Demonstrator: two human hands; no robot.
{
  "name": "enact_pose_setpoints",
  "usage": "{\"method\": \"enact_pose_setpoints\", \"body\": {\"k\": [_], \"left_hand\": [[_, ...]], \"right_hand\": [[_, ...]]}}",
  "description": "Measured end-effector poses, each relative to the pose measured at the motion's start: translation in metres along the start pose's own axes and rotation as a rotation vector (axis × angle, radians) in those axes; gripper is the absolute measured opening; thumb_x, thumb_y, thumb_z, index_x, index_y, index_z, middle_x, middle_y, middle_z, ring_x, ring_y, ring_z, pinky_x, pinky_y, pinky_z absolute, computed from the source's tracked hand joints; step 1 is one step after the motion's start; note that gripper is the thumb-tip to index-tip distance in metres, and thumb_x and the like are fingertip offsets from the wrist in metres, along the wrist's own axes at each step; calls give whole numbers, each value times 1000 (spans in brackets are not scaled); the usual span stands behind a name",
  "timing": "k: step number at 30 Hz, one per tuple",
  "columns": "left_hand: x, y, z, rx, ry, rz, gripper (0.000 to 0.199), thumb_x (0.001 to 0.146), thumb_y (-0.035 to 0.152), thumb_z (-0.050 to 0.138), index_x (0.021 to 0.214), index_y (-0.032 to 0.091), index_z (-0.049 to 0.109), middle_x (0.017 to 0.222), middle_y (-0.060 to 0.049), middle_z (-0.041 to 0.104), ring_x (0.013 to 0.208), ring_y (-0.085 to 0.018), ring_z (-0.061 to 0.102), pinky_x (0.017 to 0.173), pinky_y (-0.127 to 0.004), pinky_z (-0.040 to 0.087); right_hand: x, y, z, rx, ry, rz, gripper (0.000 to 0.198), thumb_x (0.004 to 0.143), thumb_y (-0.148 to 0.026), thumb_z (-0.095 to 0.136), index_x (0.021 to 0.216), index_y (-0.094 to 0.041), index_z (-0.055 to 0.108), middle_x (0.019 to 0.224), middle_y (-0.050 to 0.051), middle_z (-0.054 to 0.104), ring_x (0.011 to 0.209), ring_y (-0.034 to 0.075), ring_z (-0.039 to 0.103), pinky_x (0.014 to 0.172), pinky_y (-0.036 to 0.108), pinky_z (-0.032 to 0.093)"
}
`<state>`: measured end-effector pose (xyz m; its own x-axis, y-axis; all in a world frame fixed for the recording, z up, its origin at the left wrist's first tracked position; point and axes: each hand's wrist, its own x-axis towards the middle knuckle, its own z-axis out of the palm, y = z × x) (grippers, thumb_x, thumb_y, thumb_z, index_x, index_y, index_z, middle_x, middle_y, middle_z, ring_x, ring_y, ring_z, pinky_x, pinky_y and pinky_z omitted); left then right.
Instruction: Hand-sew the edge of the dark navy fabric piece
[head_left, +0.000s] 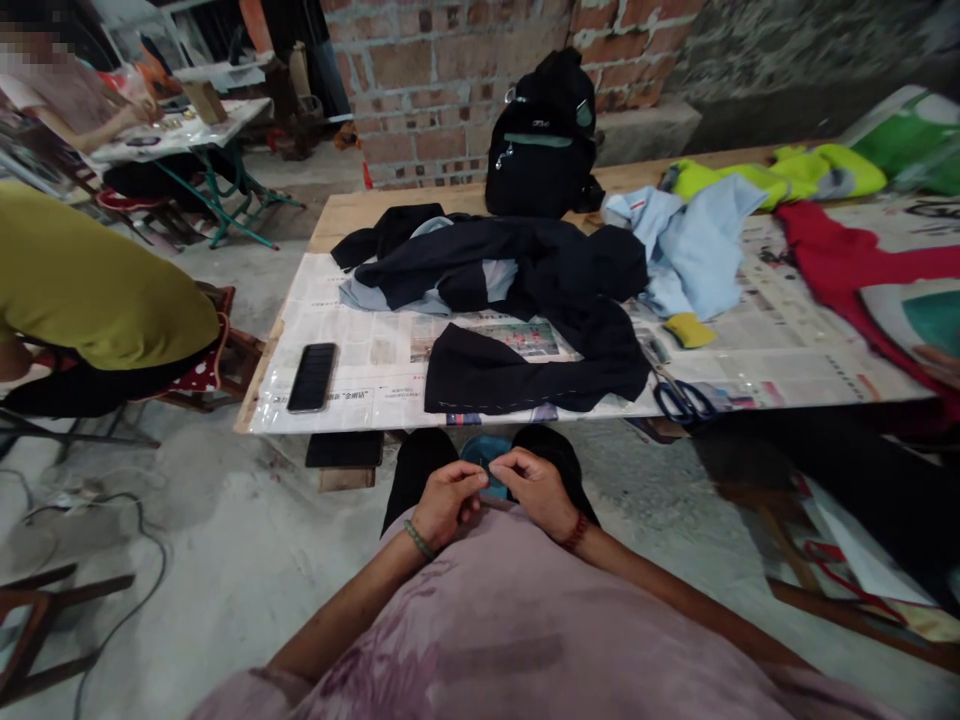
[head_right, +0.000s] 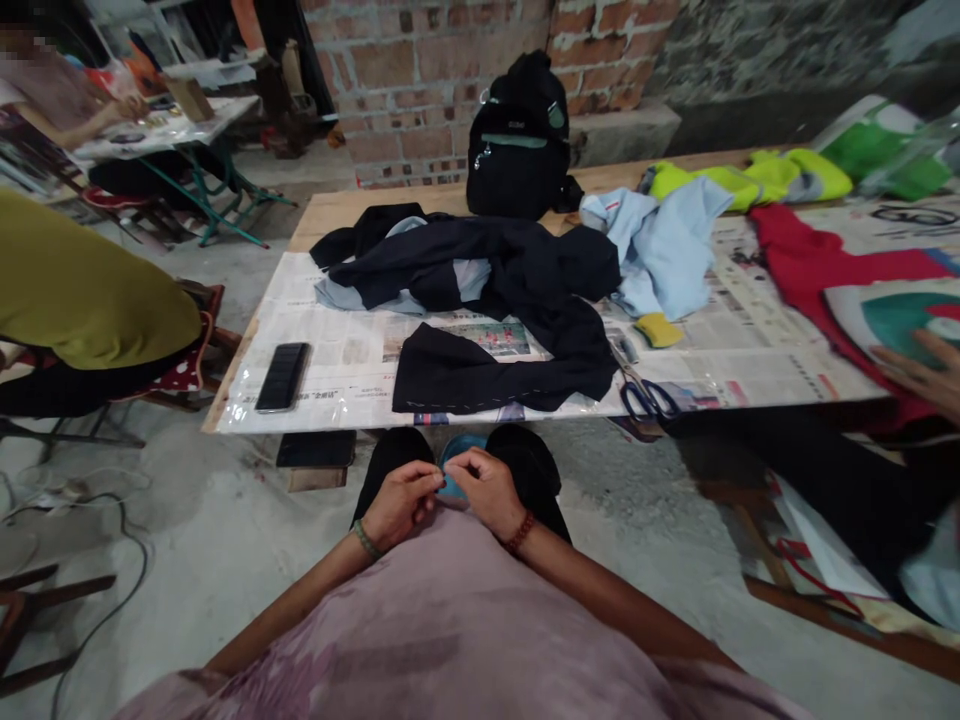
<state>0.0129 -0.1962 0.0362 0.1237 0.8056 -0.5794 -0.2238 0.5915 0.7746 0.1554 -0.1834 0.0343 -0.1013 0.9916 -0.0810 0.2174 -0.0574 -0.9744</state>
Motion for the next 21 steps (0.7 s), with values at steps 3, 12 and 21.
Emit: {"method": "enact_pose_setpoints", "body": {"k": [3,12,21], "left_hand": [[0,0,0,-33,6,9,28,57,34,70,71,13,58,41,5,49,30,-4,36,30,-17,22],[-1,1,1,-46,51,33,33,55,34,71,76,11,61,66,-1,59,36,-3,41,28,-16,24],[-2,2,2,54,49,57,26,59,36,66,68,13,59,56,3,54,34,-2,36,29,-16,19]], "right_hand": [[0,-1,1,2,-12,2,15,71,-30,55,63,-18,61,66,1,58,64,12,51,63,25,41],[-2,-1,0,-70,-1,-100,15,73,-25,54,62,-18,62,64,2,57,63,12,52,62,25,40],[-3,1,2,-84,-43,-130,15,74,-26,53,65,-20,62,65,2,56,62,12,50,61,25,40]]}}
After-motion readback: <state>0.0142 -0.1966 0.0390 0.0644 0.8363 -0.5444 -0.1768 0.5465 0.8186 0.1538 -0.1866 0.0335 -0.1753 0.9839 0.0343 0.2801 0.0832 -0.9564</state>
